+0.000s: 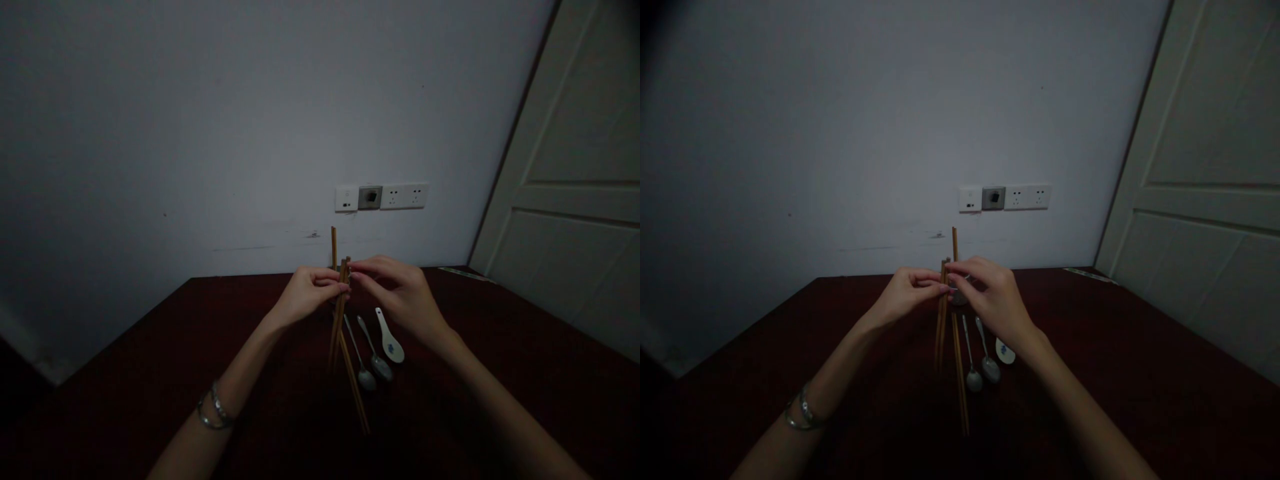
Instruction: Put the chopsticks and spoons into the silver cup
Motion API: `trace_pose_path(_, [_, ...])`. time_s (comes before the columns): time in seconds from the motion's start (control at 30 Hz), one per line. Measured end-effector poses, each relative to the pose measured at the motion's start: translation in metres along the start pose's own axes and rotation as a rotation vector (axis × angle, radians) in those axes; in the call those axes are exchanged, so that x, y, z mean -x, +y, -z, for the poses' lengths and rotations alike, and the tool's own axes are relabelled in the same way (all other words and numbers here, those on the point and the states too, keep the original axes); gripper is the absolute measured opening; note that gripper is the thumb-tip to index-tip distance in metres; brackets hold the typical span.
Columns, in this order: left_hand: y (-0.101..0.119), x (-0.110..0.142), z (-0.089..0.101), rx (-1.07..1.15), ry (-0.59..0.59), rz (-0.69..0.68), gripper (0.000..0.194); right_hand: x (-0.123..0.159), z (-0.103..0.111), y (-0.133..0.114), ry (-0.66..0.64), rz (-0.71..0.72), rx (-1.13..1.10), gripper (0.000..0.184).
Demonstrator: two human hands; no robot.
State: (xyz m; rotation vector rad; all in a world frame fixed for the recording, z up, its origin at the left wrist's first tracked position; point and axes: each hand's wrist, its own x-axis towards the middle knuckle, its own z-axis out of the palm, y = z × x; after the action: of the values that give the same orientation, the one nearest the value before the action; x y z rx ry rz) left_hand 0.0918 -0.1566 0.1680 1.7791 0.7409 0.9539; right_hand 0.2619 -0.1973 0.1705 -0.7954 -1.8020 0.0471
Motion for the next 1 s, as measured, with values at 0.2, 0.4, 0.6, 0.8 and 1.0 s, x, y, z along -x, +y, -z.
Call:
trace_pose_path(0.2, [-0.0003,0.0008,0.0000,0.006,-0.018,-0.024,0.021,0.0003,-0.0018,0.0021,0.030,0.000,0.022,0.021])
trace_pose_path(0.4, [0.0002,0.0022,-0.0010,0.013,-0.050,-0.040,0.022,0.0005,-0.0016,0.0006,0.029,-0.026,0.005,0.022])
trace_pose_path(0.6, [0.0040,0.0046,-0.0033,-0.011,-0.086,-0.020,0.019,0.0002,-0.0021,-0.0010,0.029,-0.020,-0.012,0.022])
trace_pose_path(0.8, [0.0066,0.0063,-0.0045,-0.001,-0.093,-0.035,0.018,0.0013,-0.0027,-0.0027,0.034,-0.048,-0.052,0.023])
trace_pose_path(1.0, [0.0079,0.0075,-0.0045,0.039,-0.101,-0.030,0.019,0.0023,-0.0046,-0.0052,0.106,-0.140,-0.090,0.025])
